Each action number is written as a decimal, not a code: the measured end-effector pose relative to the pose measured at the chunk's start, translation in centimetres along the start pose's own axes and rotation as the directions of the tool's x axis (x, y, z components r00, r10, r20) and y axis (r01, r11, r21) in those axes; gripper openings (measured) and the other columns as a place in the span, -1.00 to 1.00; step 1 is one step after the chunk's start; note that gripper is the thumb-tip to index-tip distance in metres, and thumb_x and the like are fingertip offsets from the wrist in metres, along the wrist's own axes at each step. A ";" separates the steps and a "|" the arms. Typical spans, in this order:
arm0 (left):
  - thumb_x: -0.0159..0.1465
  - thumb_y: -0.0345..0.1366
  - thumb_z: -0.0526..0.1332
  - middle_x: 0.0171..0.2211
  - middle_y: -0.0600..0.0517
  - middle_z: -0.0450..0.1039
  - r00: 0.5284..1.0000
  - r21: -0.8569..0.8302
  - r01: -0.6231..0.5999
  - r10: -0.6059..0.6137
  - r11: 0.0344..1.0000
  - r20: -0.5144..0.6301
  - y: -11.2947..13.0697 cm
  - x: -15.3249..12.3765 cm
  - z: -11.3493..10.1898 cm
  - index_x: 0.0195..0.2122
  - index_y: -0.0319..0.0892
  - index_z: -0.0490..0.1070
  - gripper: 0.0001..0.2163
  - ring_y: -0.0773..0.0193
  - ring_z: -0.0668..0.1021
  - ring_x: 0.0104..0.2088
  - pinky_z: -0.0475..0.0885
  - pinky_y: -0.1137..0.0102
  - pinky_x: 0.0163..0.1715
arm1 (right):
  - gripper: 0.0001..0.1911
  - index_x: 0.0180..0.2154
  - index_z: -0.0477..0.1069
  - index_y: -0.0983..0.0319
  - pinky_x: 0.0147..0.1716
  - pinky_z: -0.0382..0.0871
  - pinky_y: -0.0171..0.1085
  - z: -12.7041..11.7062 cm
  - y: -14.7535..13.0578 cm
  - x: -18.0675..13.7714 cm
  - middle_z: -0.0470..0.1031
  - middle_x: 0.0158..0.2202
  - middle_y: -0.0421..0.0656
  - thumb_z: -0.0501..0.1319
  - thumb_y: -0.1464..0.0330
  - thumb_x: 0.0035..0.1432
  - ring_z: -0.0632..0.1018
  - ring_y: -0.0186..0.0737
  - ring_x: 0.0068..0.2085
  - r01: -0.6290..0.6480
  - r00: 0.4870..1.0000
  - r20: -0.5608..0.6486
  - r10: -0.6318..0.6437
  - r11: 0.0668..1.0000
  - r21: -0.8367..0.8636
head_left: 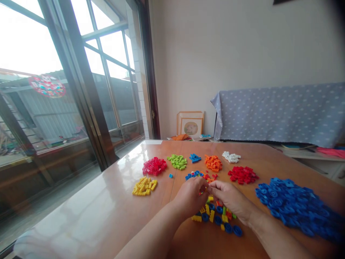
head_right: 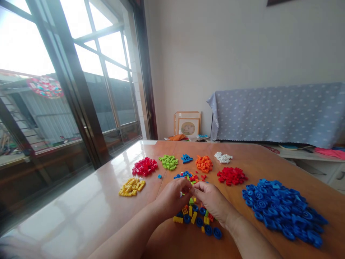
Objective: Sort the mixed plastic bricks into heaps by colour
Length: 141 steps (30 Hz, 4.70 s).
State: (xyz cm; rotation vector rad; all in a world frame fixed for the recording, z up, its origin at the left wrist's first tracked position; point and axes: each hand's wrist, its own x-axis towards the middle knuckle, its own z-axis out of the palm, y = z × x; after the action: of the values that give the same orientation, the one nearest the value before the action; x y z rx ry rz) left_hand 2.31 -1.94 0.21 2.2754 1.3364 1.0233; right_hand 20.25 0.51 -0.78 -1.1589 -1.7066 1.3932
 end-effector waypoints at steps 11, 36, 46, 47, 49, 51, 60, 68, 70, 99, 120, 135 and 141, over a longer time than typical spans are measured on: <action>0.19 -0.46 0.12 -0.38 0.08 0.49 0.995 -0.097 0.092 -0.096 0.991 -0.032 -0.9 0.2 0.1 -0.29 -0.19 0.46 -0.85 0.37 0.45 -0.38 0.27 0.51 -0.41 | -0.64 -0.28 0.51 0.23 -0.53 0.12 -0.36 -0.1 -0.3 0.0 0.39 -0.55 -0.26 0.21 0.07 0.10 0.29 -0.38 -0.54 -0.015 0.999 -0.037 0.014 1.000 -0.011; 0.22 -0.34 0.14 -0.36 0.05 0.53 0.938 0.105 0.245 -0.208 0.964 -0.278 -1.7 -0.7 -5.7 -0.23 -0.18 0.50 -0.83 0.31 0.52 -0.33 0.36 0.46 -0.34 | -0.66 -0.41 0.46 0.23 -0.40 0.23 -0.32 -1.1 1.3 0.7 0.38 -0.55 -0.26 0.13 0.11 0.15 0.38 -0.27 -0.46 0.173 0.975 -0.100 -0.201 0.957 -0.234; 0.30 -0.26 0.14 0.08 0.00 0.46 0.761 0.440 0.586 -0.275 0.681 -0.587 -7.5 -8.8 -10.2 -0.22 0.00 0.57 -0.81 -0.01 0.32 0.18 0.24 0.06 0.11 | -0.68 -0.49 0.35 0.21 -0.42 0.17 -0.32 -1.3 1.1 0.4 0.34 -0.55 -0.28 0.10 0.12 0.16 0.35 -0.26 -0.43 0.229 0.950 -0.139 -0.278 0.928 -0.294; 0.30 -0.24 0.14 0.12 0.02 0.43 0.740 0.441 0.618 -0.291 0.651 -0.607 -7.8 -9.3 -10.2 -0.20 0.02 0.58 -0.80 -0.05 0.27 0.23 0.21 0.02 0.12 | -0.67 -0.50 0.32 0.20 -0.43 0.16 -0.32 -1.3 1.1 0.4 0.32 -0.55 -0.28 0.10 0.12 0.16 0.34 -0.27 -0.43 0.237 0.949 -0.134 -0.286 0.926 -0.294; 0.31 -0.21 0.13 0.18 0.04 0.38 0.716 0.443 0.654 -0.312 0.613 -0.625 -8.3 -9.7 -10.1 -0.18 0.05 0.58 -0.78 -0.07 0.18 0.29 0.17 -0.03 0.14 | -0.67 -0.52 0.29 0.20 -0.43 0.16 -0.32 -1.3 1.1 0.5 0.30 -0.56 -0.28 0.09 0.13 0.17 0.33 -0.27 -0.44 0.247 0.947 -0.125 -0.294 0.922 -0.299; 0.31 -0.22 0.13 0.21 0.06 0.36 0.710 0.452 0.666 -0.319 0.594 -0.627 -8.7 -9.7 -9.9 -0.19 0.06 0.59 -0.78 -0.07 0.16 0.31 0.15 -0.05 0.15 | -0.67 -0.52 0.28 0.20 -0.42 0.17 -0.31 -1.3 1.1 0.5 0.29 -0.56 -0.28 0.09 0.13 0.18 0.33 -0.28 -0.43 0.248 0.947 -0.123 -0.296 0.920 -0.304; 0.31 -0.23 0.09 0.19 0.07 0.39 0.700 0.481 0.688 -0.321 0.543 -0.638 -9.6 -9.5 -9.5 -0.12 0.10 0.59 -0.73 -0.08 0.19 0.30 0.15 -0.05 0.16 | -0.66 -0.50 0.31 0.21 -0.43 0.18 -0.32 -1.9 0.6 0.4 0.29 -0.55 -0.27 0.08 0.13 0.19 0.34 -0.27 -0.42 0.247 0.944 -0.141 -0.299 0.922 -0.299; 0.31 -0.31 0.08 0.14 0.09 0.44 0.754 0.514 0.619 -0.267 0.594 -0.600 -7.8 -8.3 -9.3 -0.10 0.06 0.57 -0.71 -0.05 0.24 0.26 0.19 0.02 0.17 | -0.68 -0.45 0.44 0.23 -0.48 0.15 -0.32 -2.3 1.2 1.0 0.40 -0.56 -0.26 0.09 0.16 0.15 0.38 -0.27 -0.46 0.218 0.932 -0.216 -0.290 0.928 -0.304; 0.32 -0.32 0.07 0.08 0.10 0.49 0.808 0.538 0.546 -0.233 0.642 -0.542 -7.0 -7.5 -9.2 -0.12 0.06 0.58 -0.71 0.00 0.31 0.20 0.23 0.09 0.16 | -0.69 -0.38 0.51 0.24 -0.47 0.18 -0.33 -2.7 1.1 1.1 0.45 -0.54 -0.24 0.11 0.16 0.13 0.41 -0.25 -0.45 0.185 0.934 -0.248 -0.257 0.941 -0.283; 0.30 -0.30 0.11 -0.15 0.01 0.54 0.992 0.337 0.114 -0.090 0.934 -0.084 -1.6 -0.7 0.7 -0.15 0.02 0.58 -0.75 0.09 0.42 0.00 0.31 0.22 0.05 | -0.74 -0.29 0.60 0.05 -0.38 0.12 -0.33 -4.2 1.5 1.2 0.63 -0.26 -0.18 0.13 0.36 0.12 0.55 -0.20 -0.22 -0.128 0.978 -0.205 -0.039 0.662 -0.738; 0.25 -0.36 0.14 -0.23 0.00 0.54 0.992 0.231 0.084 -0.060 0.969 -0.107 -2.1 -0.7 1.2 -0.22 -0.03 0.59 -0.78 0.11 0.46 -0.07 0.35 0.25 0.00 | -0.94 -0.49 0.51 0.18 -0.48 0.08 -0.35 -3.7 3.0 1.9 0.53 -0.50 -0.21 0.24 0.40 -0.07 0.46 -0.28 -0.41 -0.058 0.976 -0.193 -0.098 0.741 -0.669; 0.20 -0.32 0.25 -0.17 0.05 0.53 0.987 0.034 0.031 -0.025 0.999 -0.159 -0.5 -1.0 2.2 -0.03 -0.06 0.34 -0.71 0.21 0.53 -0.14 0.42 0.33 -0.12 | -0.76 -0.33 0.41 0.24 -0.67 -0.12 -0.43 -2.0 -0.1 0.3 0.36 -0.58 -0.30 0.32 0.23 0.02 0.17 -0.50 -0.64 -0.102 0.994 0.005 0.105 0.956 0.274; 0.24 -0.30 0.20 -0.22 0.04 0.52 0.987 0.030 0.036 -0.031 0.999 -0.158 -0.3 -0.9 2.2 -0.20 -0.09 0.37 -0.89 0.23 0.52 -0.17 0.41 0.38 -0.20 | -0.72 -0.31 0.41 0.25 -0.67 -0.15 -0.45 -1.4 -0.3 -0.1 0.33 -0.56 -0.32 0.32 0.19 0.04 0.15 -0.53 -0.63 -0.127 0.990 0.094 0.105 0.952 0.277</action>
State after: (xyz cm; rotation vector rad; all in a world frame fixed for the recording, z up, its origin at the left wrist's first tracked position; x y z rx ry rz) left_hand 3.41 -2.37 -1.91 2.2272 1.4580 1.1998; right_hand 21.41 0.99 -0.13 -1.0685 -1.4493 1.7114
